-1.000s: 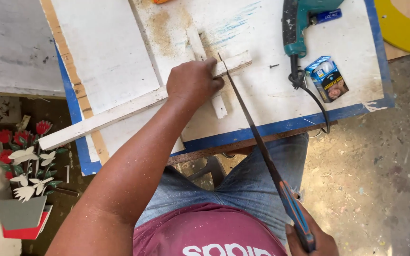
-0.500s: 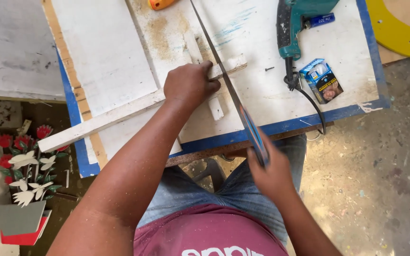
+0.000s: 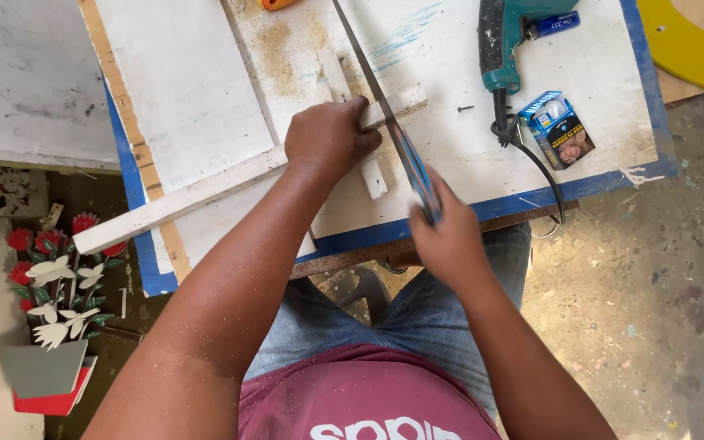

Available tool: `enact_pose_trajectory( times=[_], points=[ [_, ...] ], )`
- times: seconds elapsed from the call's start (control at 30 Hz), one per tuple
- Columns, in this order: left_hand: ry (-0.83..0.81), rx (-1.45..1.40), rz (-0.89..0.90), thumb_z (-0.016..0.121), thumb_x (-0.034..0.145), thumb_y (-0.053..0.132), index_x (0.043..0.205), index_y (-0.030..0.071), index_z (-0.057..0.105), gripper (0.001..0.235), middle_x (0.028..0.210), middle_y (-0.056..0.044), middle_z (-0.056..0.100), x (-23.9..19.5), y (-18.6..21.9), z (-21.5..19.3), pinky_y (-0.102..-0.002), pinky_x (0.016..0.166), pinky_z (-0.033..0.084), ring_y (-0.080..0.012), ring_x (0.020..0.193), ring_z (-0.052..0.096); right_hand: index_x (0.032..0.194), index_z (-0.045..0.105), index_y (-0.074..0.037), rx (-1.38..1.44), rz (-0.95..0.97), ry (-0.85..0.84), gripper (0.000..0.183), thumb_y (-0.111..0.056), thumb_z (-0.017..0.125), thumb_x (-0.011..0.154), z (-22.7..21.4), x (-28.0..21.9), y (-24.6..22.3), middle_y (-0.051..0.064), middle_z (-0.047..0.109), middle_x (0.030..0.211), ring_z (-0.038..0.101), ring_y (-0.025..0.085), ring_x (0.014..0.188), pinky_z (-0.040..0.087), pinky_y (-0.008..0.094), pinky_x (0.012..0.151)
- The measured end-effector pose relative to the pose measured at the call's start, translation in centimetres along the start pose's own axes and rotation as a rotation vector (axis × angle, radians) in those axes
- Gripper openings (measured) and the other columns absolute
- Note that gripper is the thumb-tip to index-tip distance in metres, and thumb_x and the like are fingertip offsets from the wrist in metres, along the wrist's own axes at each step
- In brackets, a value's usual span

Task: Manually sawing a thin strip of wood on a workbench using a hand saw.

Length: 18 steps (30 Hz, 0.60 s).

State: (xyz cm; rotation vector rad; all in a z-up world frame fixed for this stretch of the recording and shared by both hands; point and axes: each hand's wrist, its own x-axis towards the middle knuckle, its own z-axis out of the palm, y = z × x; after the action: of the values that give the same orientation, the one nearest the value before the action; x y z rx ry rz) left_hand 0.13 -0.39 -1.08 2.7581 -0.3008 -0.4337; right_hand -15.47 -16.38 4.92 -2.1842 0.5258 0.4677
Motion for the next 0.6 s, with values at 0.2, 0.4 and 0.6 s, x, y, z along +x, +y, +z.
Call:
enact_pose_trajectory(
  times=[0.2,0.4,0.6],
  points=[
    [0.037,0.006,0.067,0.07,0.087,0.048,0.11,0.02,0.068,0.036,0.083,-0.014,0.071,0.1,0.0,-1.0,-0.053,0.054,0.049,-0.0402,0.071,0.068,0.155,0.048,-0.011,0.028,-0.153,0.053,0.064,-0.031,0.059,0.096,-0.4,-2.9,4.0,0.006,0.075,0.104,0.072,0.022,0.091,0.054,0.039,0.076],
    [-0.055,-0.029,0.003,0.071,0.093,0.044,0.096,0.019,0.062,0.027,0.074,-0.007,0.064,-0.8,0.2,-1.4,-0.043,0.053,0.047,-0.0279,0.066,0.063,0.142,0.068,-0.046,-0.123,0.457,0.098,0.058,-0.039,0.067,0.084,-2.1,-15.0,11.5,0.009,0.058,0.053,0.051,0.016,0.047,0.046,0.032,0.052],
    [-0.006,0.001,0.026,0.066,0.091,0.041,0.092,0.017,0.058,0.026,0.073,-0.009,0.062,-1.2,0.1,-0.8,-0.046,0.051,0.044,-0.0319,0.064,0.06,0.157,0.048,-0.039,-0.024,0.155,-0.012,0.064,-0.033,0.058,0.094,-0.7,-5.4,5.0,0.003,0.05,0.054,0.041,0.014,0.041,0.037,0.033,0.041]
  ],
)
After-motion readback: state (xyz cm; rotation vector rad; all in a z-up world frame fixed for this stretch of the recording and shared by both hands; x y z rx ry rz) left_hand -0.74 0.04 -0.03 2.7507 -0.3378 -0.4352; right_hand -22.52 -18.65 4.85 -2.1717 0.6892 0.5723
